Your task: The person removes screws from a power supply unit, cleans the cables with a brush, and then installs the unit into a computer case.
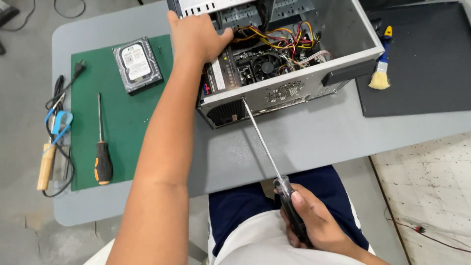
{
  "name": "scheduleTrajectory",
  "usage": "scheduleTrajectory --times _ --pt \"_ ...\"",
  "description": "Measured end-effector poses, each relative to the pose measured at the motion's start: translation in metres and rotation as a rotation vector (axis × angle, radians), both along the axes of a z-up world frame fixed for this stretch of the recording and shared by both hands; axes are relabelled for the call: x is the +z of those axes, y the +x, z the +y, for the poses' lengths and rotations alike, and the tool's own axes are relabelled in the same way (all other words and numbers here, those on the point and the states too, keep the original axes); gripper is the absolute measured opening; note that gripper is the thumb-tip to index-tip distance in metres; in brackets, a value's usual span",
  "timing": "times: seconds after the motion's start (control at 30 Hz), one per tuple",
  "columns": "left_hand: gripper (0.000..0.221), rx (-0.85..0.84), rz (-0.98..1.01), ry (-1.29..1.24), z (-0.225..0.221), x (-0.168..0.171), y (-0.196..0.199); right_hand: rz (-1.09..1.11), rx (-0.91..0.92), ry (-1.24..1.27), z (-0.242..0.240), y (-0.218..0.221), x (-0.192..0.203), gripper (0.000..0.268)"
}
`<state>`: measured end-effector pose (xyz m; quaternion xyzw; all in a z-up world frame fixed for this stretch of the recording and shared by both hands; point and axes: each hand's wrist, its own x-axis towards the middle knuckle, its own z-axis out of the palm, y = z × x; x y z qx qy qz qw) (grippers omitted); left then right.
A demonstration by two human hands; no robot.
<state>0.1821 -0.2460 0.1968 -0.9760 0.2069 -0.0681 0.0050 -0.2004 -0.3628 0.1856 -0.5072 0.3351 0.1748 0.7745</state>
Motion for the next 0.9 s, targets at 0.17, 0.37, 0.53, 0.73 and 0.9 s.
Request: scheduleTrajectory --times 0.17,0.37,0.53,0.73,0.9 --pt "0.063 0.018 0.044 0.035 -0.001 0.012 -0.006 0.112 0.132 -0.232 -0.02 0.004 -0.004 0.035" --pt "0.066 0.016 0.218 0.08 -0.004 0.031 -0.014 0.221 0.006 -0.782 -0.014 -0.021 -0.012 0.05" --pt "0.073 0.012 0.257 0.126 -0.004 0.032 -0.013 -0.299 -0.046 -2.031 0.024 -0.031 -0.001 0.041" --pt "0.069 -0.02 0.232 0.14 -0.001 0.027 -0.012 0.195 -0.478 -0.259 0.043 -0.015 0.026 0.043" --pt "0.071 -0.012 0.283 0.165 0.0 0.029 -0.015 0.136 -0.513 -0.611 0.06 -0.034 0.004 0.046"
